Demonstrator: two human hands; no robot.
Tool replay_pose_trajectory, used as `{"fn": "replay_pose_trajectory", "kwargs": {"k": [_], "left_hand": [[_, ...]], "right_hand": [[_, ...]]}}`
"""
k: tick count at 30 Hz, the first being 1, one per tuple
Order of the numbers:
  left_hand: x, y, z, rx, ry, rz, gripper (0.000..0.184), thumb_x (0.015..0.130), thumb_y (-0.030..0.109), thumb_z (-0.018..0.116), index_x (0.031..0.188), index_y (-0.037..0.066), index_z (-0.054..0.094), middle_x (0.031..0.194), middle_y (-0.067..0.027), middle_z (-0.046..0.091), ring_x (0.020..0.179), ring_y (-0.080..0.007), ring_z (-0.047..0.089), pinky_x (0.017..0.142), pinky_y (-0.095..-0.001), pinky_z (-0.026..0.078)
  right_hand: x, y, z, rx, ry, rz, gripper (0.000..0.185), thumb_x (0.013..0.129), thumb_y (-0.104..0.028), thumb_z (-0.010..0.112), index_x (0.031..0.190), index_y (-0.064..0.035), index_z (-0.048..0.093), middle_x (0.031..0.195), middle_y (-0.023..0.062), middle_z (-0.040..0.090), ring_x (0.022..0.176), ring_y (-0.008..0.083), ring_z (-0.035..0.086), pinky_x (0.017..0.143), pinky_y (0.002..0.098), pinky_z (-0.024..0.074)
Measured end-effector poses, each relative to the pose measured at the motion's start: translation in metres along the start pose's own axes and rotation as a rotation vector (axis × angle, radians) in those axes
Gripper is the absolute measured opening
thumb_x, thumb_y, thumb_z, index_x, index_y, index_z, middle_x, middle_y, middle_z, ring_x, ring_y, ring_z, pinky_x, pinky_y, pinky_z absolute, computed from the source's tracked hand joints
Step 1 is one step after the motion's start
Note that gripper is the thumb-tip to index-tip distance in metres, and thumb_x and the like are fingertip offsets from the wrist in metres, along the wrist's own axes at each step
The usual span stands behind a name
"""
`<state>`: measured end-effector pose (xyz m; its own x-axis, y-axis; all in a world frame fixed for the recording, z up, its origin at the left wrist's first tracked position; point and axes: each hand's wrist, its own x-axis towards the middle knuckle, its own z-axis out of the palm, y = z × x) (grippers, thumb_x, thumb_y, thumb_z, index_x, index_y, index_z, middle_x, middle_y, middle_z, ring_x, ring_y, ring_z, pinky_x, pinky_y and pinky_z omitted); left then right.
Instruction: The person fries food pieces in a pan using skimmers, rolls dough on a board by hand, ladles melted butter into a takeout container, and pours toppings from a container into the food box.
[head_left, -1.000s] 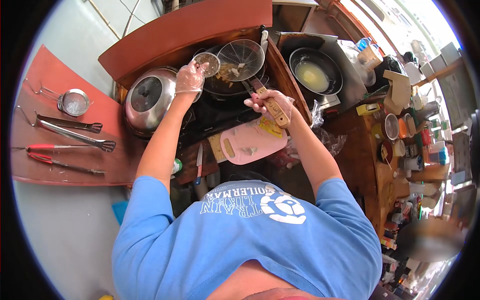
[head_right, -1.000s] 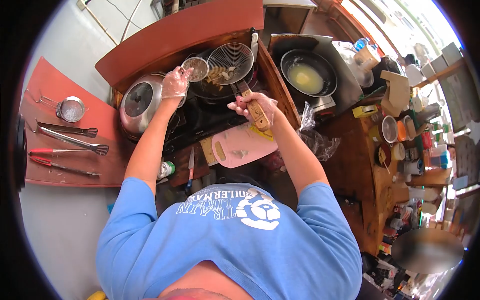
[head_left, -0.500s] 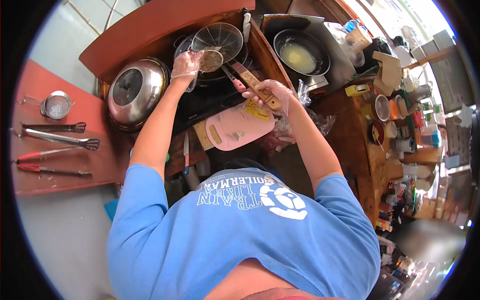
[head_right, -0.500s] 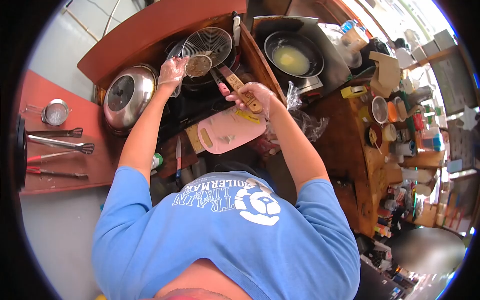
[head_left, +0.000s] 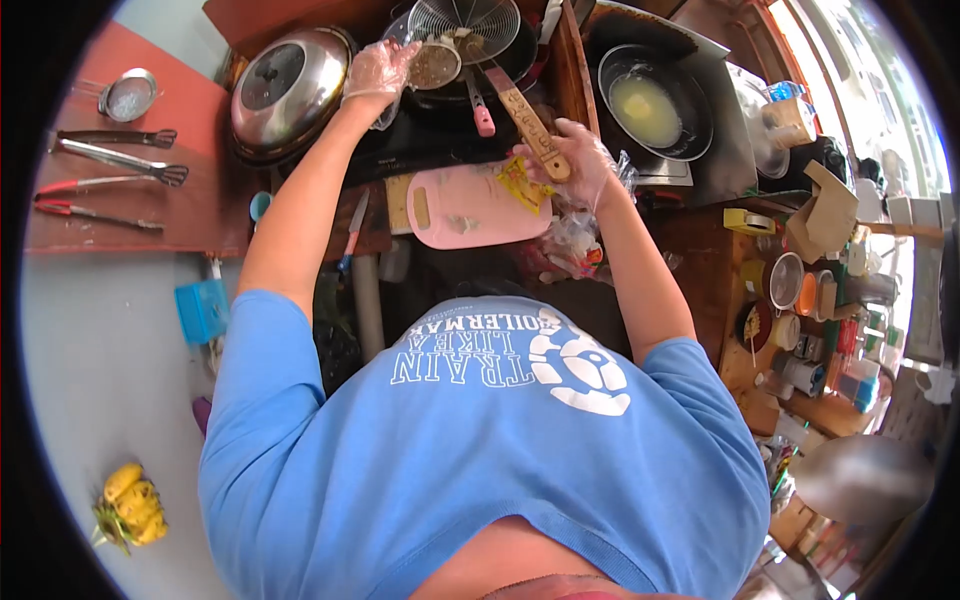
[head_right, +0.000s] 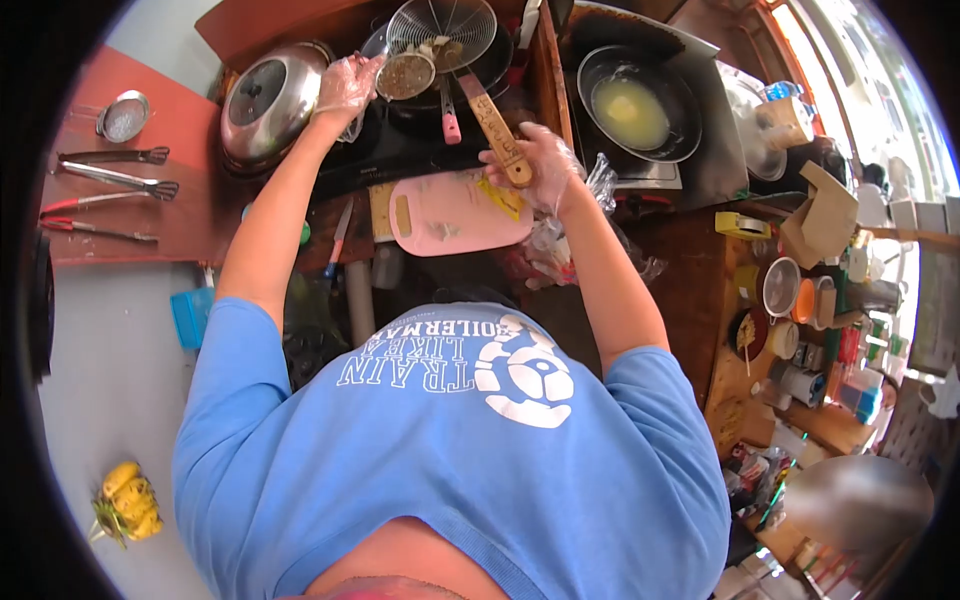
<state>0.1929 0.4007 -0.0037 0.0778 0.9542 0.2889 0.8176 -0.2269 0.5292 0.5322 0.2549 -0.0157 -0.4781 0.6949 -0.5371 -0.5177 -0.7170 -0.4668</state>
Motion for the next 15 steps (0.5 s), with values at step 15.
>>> {"fn": "replay_pose_trajectory", "kwargs": {"k": [15], "left_hand": [[-0.012,0.017,-0.005,0.007,0.091,-0.046,0.053,0.094,0.054,0.062,0.085,0.002,0.066,0.062,-0.0099,0.066,0.062,-0.0213,0.068,0.066,-0.0365,0.052]], "right_hand": [[-0.008,0.1,-0.053,0.057,0.155,0.155,0.075,0.097,-0.045,0.05,0.144,0.0116,0.035,0.141,0.0309,0.047,0.125,0.0416,0.052,0.109,0.0517,0.0422]]}}
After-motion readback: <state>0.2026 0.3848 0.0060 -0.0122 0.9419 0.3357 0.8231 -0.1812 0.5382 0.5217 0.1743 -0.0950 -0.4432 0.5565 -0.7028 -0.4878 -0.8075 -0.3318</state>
